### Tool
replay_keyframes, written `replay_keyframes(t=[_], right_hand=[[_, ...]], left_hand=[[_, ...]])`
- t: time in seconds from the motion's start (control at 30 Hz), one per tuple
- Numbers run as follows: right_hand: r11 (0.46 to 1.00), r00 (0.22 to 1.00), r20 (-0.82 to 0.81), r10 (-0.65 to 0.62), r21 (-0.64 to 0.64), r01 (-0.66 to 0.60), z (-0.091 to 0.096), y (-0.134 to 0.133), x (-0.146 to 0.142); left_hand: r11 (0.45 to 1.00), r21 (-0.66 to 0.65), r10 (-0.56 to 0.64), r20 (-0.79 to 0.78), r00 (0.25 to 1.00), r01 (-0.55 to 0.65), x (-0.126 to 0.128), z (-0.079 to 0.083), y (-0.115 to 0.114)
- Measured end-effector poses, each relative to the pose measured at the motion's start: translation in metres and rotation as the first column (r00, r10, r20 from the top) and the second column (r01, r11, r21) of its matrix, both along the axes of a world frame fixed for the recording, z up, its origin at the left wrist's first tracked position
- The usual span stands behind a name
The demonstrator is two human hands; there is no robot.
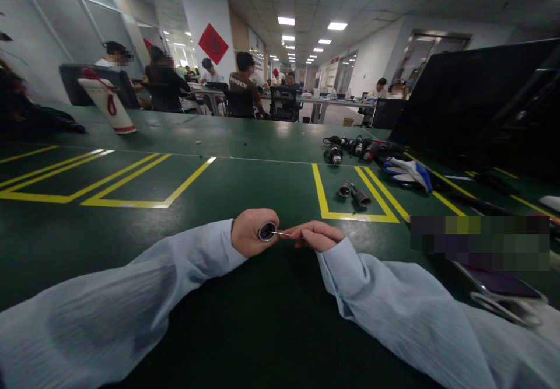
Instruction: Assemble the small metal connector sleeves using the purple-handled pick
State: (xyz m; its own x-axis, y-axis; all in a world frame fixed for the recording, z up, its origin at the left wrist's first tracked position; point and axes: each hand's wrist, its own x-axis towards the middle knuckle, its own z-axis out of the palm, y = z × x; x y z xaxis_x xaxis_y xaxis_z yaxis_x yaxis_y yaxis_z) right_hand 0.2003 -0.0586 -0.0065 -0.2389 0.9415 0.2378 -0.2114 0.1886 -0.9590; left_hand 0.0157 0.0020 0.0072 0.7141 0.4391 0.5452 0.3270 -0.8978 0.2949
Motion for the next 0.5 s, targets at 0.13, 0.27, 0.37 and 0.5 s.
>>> replay_keyframes(t=[0.13,0.27,0.37,0.5], right_hand=[[0.997,0.996,0.073,-0.043,0.062,0.039,0.006,-0.006,-0.002],[0.999,0.993,0.118,-0.027,0.050,0.021,0.006,-0.007,-0.001],[1.000,0.995,0.097,-0.014,0.015,0.013,0.003,-0.002,0.000],[0.989,0.997,-0.047,0.054,-0.134,-0.060,-0.004,0.010,0.003]], left_hand=[[0.999,0.028,-0.023,-0.022,0.999,0.023,0.000,-0.002,0.002],[0.998,0.047,-0.038,-0.051,0.998,0.040,-0.001,-0.005,0.003],[0.995,0.068,-0.069,-0.086,0.994,0.075,-0.001,-0.007,0.004],[0.992,0.079,-0.088,-0.100,0.991,0.096,0.000,-0.007,0.004]])
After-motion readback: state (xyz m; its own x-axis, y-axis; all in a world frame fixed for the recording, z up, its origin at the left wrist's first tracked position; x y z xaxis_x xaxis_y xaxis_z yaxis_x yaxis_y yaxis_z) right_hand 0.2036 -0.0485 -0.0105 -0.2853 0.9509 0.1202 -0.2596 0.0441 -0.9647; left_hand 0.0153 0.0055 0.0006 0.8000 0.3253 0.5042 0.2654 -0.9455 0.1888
